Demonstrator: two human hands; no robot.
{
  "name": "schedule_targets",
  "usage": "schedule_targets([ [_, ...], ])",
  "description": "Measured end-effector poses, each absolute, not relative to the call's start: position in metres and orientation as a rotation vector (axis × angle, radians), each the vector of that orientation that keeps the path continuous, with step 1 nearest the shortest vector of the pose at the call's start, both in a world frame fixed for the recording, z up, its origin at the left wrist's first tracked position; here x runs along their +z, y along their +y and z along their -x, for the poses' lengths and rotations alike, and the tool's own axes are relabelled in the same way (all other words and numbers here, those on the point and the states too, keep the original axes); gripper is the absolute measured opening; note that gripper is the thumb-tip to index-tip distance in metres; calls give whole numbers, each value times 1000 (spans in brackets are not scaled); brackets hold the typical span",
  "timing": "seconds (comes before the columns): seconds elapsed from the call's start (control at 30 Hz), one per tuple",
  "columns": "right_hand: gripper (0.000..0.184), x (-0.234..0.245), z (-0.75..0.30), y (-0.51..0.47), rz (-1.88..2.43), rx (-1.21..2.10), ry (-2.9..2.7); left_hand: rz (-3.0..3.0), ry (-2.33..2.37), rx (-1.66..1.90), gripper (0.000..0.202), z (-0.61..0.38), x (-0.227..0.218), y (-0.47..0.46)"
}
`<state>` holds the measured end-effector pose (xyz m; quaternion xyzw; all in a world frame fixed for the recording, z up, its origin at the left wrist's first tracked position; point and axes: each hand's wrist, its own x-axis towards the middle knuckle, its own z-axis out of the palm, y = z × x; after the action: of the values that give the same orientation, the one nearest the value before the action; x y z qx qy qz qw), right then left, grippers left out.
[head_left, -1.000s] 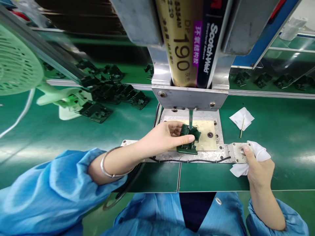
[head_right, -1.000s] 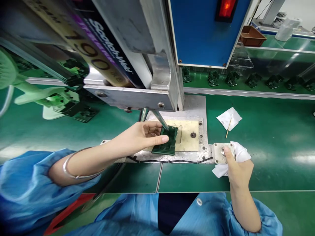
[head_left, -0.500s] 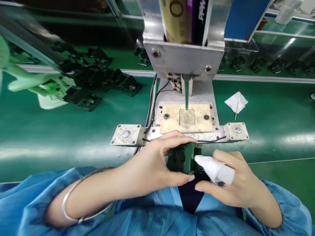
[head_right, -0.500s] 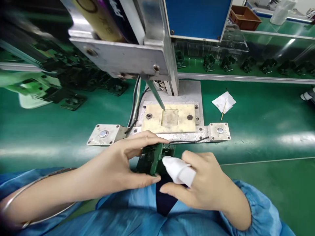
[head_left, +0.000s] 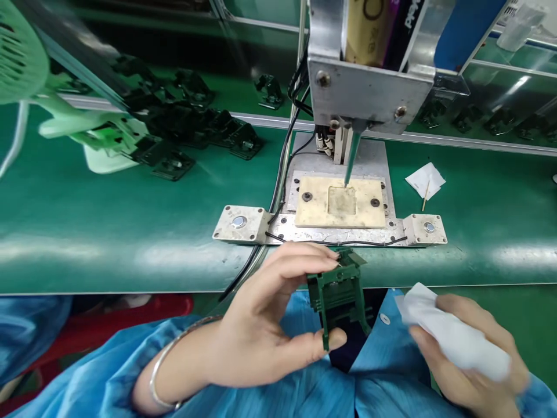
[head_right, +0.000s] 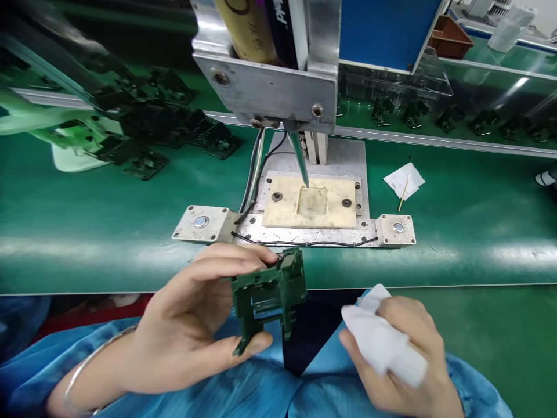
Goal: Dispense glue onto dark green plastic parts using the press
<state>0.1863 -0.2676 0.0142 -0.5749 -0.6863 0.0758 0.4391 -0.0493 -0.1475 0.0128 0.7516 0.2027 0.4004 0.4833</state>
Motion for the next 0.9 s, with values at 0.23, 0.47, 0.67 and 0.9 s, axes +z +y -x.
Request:
schedule_targets([
  [0.23, 34, -7, -162, -235, 1028, 195, -2055, -1870, 409, 974, 67, 46, 14, -149],
  [0.47, 39, -9, -164, -227, 1035, 175, -2086, -1896, 426, 1025, 63, 45, 12, -146],
  [0.67, 29, -14, -165, -217, 1048, 175, -2017, -1849, 451, 1049, 65, 40, 10, -141],
  [0.9, 32, -34, -187, -205, 1239, 36, -1882, -1977, 664, 931, 57, 65, 8, -109],
])
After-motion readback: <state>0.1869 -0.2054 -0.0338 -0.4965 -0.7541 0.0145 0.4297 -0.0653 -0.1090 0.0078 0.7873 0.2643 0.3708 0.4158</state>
